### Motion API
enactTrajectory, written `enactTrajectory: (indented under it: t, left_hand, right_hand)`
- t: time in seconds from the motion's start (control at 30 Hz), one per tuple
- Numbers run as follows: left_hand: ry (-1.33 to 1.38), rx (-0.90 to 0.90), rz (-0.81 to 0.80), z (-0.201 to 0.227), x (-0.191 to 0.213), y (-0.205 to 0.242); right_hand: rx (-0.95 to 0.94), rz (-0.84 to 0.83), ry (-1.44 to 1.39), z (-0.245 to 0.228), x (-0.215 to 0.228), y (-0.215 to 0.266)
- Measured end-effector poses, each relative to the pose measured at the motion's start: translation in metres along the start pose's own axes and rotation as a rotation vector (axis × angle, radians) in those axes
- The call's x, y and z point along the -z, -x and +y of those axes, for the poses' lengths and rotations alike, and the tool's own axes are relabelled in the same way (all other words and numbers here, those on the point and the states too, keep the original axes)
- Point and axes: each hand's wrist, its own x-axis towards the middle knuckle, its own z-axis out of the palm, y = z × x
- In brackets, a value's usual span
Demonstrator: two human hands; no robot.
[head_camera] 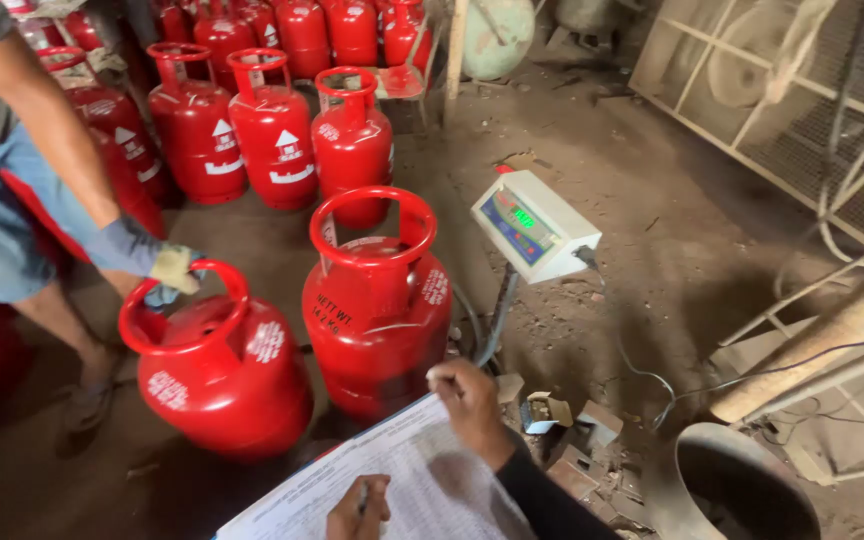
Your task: Manually recording the weight of gas cylinders on a log sheet as they are moved or weighed.
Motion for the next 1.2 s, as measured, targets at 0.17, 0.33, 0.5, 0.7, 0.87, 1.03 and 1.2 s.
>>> enactTrajectory:
  t: [0.17,0.33,0.5,0.7,0.87,1.03,1.2]
  left_hand:
    - [-0.235,0.24,-0.134,0.155,-0.001,0.011]
    - [-0.271,0.294,-0.155,0.194,-0.001,0.011]
    - [-0.27,0.368,-0.163,0.221,0.002,0.013]
    - [-0.351,0.192,-0.201,0.224,0.008,0.023]
    - [0.0,0.306,-0.149,0.224,0.014,0.037]
    - [0.713,0.6,-0.125,0.233,0.013,0.056]
    - [1.046,0.703,0.018,0.208,0.01,0.093]
  right_hand:
    - [0.273,0.099,0.262,0.059,-0.018,-0.099]
    - [0.334,0.009,0.471,0.089,-0.038,-0.152]
    - [0.4,0.068,0.506,0.092,-0.032,-0.135]
    - [0.279,-0.105,0.486,0.085,-0.023,-0.081]
    - [0.38,-0.268,0.156,-0.009,-0.028,0.014]
    - [0.547,-0.389,0.163,-0.065,-0.029,0.103]
    - [0.651,-0.399,0.103,-0.1,-0.032,0.14]
